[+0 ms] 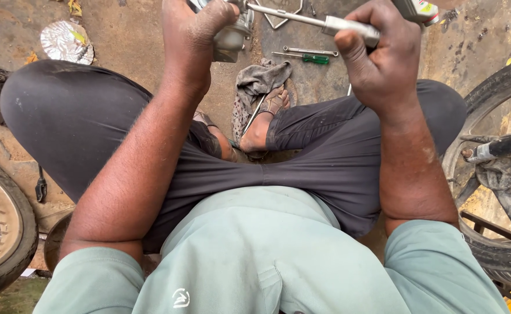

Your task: Disassembling and cleaning a motorcycle carburetor while sitting on the ground.

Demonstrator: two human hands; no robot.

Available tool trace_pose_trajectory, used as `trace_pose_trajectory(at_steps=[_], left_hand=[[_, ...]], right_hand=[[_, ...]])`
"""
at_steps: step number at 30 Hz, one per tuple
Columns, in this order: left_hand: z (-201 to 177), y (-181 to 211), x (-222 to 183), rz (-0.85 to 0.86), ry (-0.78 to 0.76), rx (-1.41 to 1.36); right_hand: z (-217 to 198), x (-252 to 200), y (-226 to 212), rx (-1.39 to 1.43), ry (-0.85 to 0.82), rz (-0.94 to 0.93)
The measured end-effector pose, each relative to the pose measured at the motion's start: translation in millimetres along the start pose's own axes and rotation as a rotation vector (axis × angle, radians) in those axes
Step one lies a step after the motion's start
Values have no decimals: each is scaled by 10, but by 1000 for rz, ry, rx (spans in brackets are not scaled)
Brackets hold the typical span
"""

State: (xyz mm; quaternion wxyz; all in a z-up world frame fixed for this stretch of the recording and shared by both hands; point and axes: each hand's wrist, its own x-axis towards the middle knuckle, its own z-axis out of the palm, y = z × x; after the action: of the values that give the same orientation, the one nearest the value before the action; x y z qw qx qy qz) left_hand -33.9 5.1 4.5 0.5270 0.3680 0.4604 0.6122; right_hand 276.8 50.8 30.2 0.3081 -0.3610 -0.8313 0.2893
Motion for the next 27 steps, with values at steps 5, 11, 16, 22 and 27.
trace_pose_trajectory(at_steps=[5, 11, 16, 22, 27], left_hand=[[-38, -105, 43, 5, -9, -6], [-47, -193, 15, 104, -34, 194], [-41, -248, 44, 277, -25, 407], [-93, -365, 82, 310, 17, 439], [-76, -350, 60, 367, 37, 402]], right_hand=[[20, 40, -120, 101, 17, 42], [-34, -3, -53, 54, 62, -3], [-47, 59, -137, 27, 54, -73], [1, -7, -19, -2, 93, 13], [24, 29, 18, 189, 39, 60]])
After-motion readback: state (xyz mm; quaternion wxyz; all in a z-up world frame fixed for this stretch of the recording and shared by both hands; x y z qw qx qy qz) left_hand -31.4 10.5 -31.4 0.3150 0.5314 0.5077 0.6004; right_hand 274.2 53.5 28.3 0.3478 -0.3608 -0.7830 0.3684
